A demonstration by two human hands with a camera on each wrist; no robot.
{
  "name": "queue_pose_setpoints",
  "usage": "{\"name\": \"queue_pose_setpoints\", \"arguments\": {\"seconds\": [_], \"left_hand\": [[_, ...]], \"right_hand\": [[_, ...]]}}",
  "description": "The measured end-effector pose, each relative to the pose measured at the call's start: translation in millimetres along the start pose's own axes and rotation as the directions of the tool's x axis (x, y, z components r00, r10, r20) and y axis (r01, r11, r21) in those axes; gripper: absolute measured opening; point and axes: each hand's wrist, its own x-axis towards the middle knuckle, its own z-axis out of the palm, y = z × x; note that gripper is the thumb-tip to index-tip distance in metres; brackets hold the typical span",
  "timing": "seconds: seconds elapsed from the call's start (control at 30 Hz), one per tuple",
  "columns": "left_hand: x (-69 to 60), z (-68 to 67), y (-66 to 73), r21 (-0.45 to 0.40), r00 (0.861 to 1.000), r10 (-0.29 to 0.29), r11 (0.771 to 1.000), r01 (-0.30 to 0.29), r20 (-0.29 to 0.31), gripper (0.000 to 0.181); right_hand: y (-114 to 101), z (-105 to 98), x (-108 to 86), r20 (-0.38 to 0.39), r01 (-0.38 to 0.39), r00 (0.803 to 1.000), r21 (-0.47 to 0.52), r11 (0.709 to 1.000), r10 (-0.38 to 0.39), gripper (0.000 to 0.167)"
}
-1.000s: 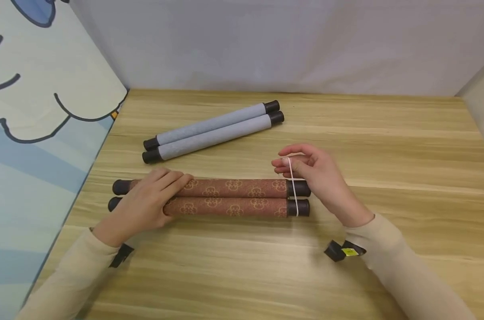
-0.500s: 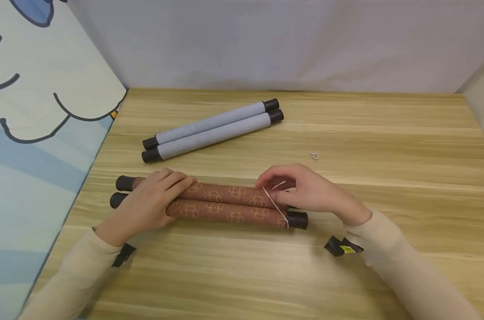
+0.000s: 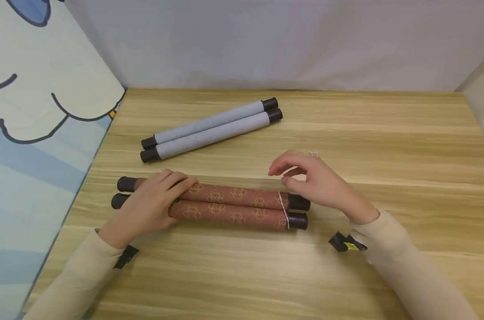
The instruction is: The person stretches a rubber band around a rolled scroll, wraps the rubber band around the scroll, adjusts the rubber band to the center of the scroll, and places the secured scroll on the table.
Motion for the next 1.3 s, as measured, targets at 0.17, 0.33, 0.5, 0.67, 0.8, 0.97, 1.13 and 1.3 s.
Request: {"name": "queue_pose_setpoints", "arguments": {"seconds": [0.17,0.33,0.5,0.67,0.8,0.97,1.13,1.3], "left_hand": [[0.4,0.9,-5.7,0.011,0.998,-0.069,0.998,0.069,0.0,0.085],[-0.4,0.0,-9.3,0.013,0.991,-0.129,0.992,0.129,0.016,0.09],[-0.4,0.3,-10.7,0.015,0.99,-0.144,0.99,0.143,0.015,0.089],[-0.5,2.2,-11.2,0.016,0.99,-0.137,0.99,0.137,0.011,0.089],[0.1,3.1,-11.5,0.015,0.991,-0.135,0.991,0.135,0.004,0.09],[0.3,3.3,-11.7,0.011,0.991,-0.136,0.991,0.136,-0.006,0.089],[-0.3,2.5,-12.1,0.001,0.989,-0.146,0.989,0.146,-0.013,0.089],[-1.5,2.1,-12.6,-0.004,0.986,-0.163,0.987,0.163,-0.026,0.089]], "right_hand": [[0.4,-3.2,-3.3,-0.058,0.017,0.998,-0.056,0.998,-0.02,0.029],[0.6,-3.8,-6.1,-0.097,0.008,0.995,-0.104,0.995,-0.018,0.028],[1.8,-3.9,-7.3,-0.117,0.016,0.993,-0.128,0.992,-0.032,0.028],[3.8,-3.5,-7.3,-0.12,0.036,0.991,-0.143,0.989,-0.054,0.028],[3.6,-3.6,-7.0,-0.123,0.042,0.99,-0.151,0.988,-0.061,0.029],[3.2,-3.2,-6.8,-0.126,0.046,0.99,-0.157,0.987,-0.066,0.028],[0.2,-1.0,-6.3,-0.147,0.019,0.988,-0.194,0.981,-0.048,0.025],[-10.1,8.6,-6.0,-0.259,-0.099,0.966,-0.384,0.918,-0.004,0.011]]}}
